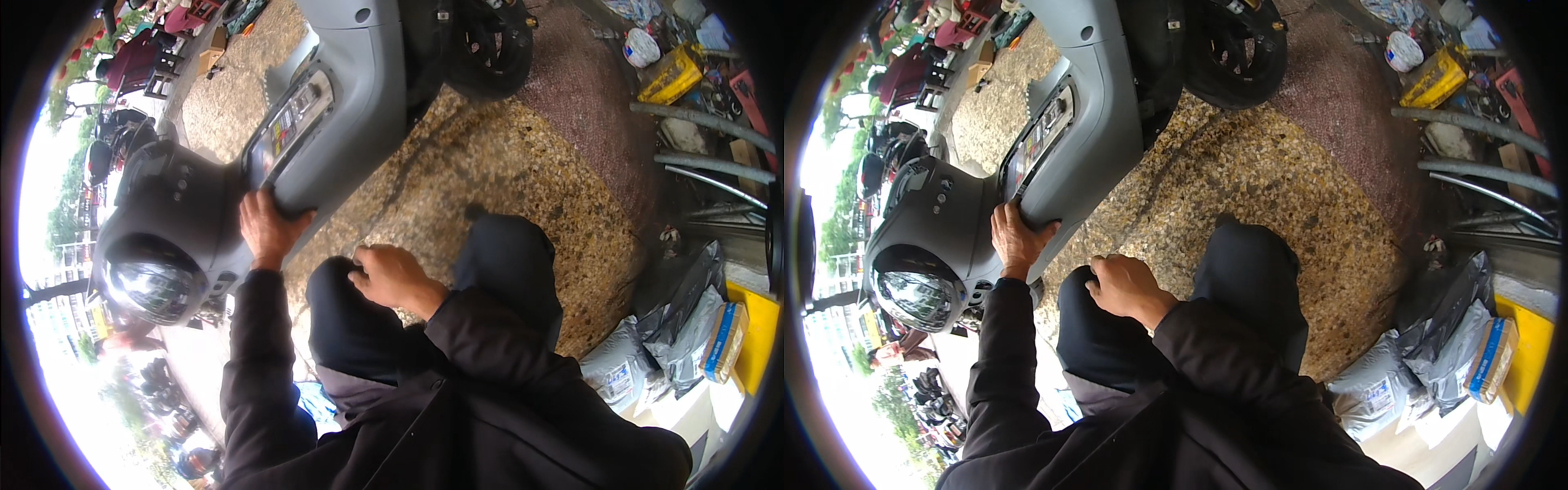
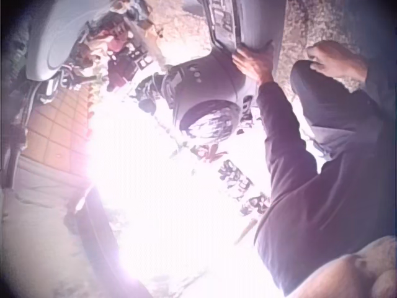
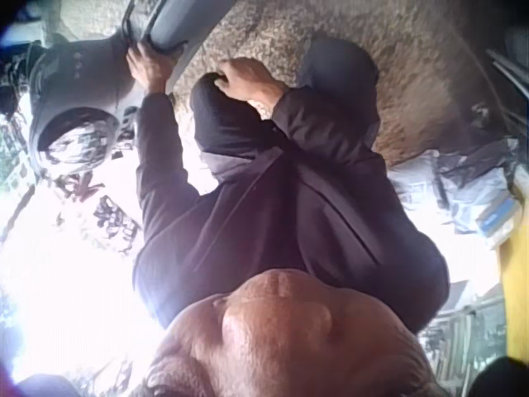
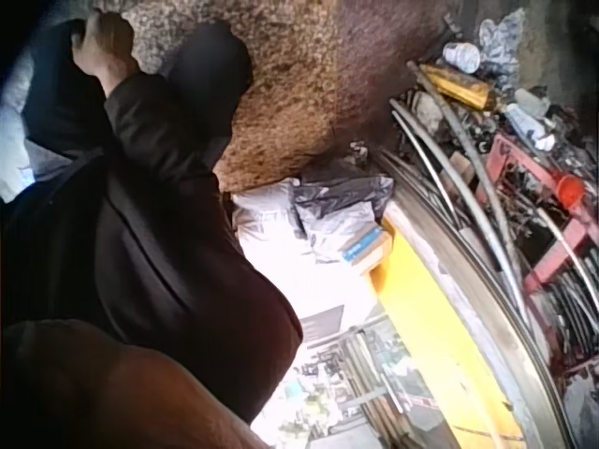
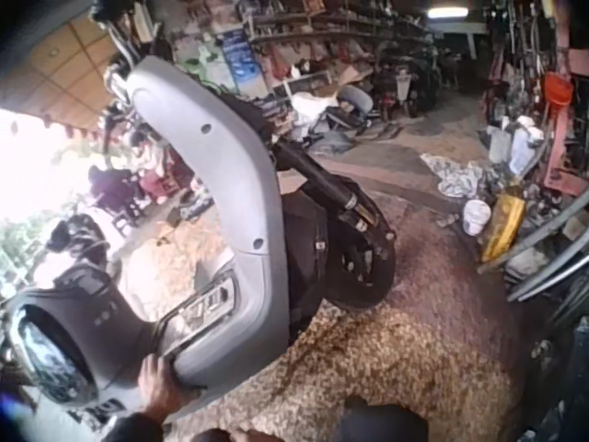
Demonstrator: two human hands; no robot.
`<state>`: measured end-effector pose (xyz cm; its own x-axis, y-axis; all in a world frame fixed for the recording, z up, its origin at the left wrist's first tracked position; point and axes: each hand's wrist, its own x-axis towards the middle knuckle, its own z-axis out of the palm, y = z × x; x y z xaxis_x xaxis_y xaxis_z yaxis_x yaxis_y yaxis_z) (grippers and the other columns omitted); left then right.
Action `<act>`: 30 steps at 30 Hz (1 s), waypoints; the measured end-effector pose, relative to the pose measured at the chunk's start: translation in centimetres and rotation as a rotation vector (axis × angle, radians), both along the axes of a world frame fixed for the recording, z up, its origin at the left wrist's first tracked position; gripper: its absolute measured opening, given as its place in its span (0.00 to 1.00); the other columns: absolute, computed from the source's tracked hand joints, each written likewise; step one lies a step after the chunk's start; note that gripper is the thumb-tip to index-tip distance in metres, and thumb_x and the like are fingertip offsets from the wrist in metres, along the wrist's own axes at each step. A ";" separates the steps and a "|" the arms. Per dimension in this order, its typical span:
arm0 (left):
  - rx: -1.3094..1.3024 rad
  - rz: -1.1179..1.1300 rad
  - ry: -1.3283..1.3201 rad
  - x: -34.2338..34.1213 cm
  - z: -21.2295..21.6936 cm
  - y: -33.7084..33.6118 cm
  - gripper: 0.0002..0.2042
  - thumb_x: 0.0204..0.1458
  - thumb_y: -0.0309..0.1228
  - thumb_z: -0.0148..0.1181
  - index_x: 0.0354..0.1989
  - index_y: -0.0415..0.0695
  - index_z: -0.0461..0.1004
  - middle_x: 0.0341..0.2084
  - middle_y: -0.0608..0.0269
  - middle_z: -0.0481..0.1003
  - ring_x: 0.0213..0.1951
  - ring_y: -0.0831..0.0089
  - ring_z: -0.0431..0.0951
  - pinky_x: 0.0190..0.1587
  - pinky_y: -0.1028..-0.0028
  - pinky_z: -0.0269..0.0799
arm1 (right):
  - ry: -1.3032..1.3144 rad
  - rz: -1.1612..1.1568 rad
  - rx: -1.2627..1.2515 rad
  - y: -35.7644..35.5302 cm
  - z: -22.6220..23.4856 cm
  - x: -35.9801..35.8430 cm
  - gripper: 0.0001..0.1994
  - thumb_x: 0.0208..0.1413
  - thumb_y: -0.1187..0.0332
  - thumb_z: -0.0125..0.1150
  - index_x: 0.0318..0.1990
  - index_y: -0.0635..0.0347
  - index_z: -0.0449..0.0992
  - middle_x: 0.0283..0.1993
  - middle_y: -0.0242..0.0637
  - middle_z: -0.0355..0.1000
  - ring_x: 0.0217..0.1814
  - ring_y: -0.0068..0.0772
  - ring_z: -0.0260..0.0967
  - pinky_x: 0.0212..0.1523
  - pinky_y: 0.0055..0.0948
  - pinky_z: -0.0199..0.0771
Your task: The person unpacks a new motorcycle side panel and related hardware, then attempts to fit and secure the panel to the motorcycle's front fairing. They handle the panel, fasteners, and a plastic bag of parts, repeatedly aligning and adjusting the panel near the front wheel area.
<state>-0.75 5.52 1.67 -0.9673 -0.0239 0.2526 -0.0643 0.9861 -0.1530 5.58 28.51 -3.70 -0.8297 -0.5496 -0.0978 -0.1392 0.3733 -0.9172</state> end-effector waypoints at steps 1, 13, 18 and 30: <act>-0.015 -0.010 0.034 0.2 -0.1 -0.1 0.39 0.27 0.48 0.78 0.50 0.45 0.69 0.43 0.54 0.68 0.49 0.53 0.68 0.48 0.56 0.68 | 0.008 0.001 0.008 -0.2 -0.1 0.1 0.14 0.54 0.62 0.63 0.39 0.66 0.75 0.34 0.51 0.76 0.39 0.55 0.75 0.41 0.47 0.73; -0.021 -0.090 0.191 0.2 -1.2 -1.2 0.29 0.51 0.57 0.57 0.47 0.41 0.70 0.38 0.50 0.70 0.42 0.48 0.71 0.45 0.55 0.67 | -0.008 0.082 0.108 -0.8 -0.5 -0.9 0.17 0.56 0.59 0.61 0.43 0.65 0.75 0.37 0.53 0.76 0.41 0.55 0.75 0.42 0.48 0.74; -0.048 -0.111 0.221 0.1 -1.4 -1.2 0.29 0.53 0.57 0.54 0.47 0.41 0.70 0.38 0.50 0.70 0.42 0.48 0.71 0.45 0.55 0.67 | -0.010 0.061 0.085 -0.9 -0.3 -1.2 0.16 0.56 0.59 0.61 0.40 0.65 0.76 0.37 0.52 0.76 0.42 0.55 0.75 0.44 0.48 0.73; 0.042 -0.025 0.176 0.2 -0.4 -0.8 0.23 0.50 0.50 0.58 0.46 0.45 0.72 0.38 0.53 0.70 0.43 0.51 0.70 0.45 0.55 0.65 | -0.053 0.115 0.119 -1.5 -1.2 -1.6 0.15 0.56 0.58 0.62 0.38 0.63 0.75 0.35 0.51 0.76 0.40 0.55 0.74 0.41 0.47 0.73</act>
<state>-0.58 4.77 1.30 -0.9086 -0.0142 0.4174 -0.0616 0.9930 -0.1003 3.99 27.05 -4.91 -0.7542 -0.6222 -0.2097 -0.1398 0.4642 -0.8746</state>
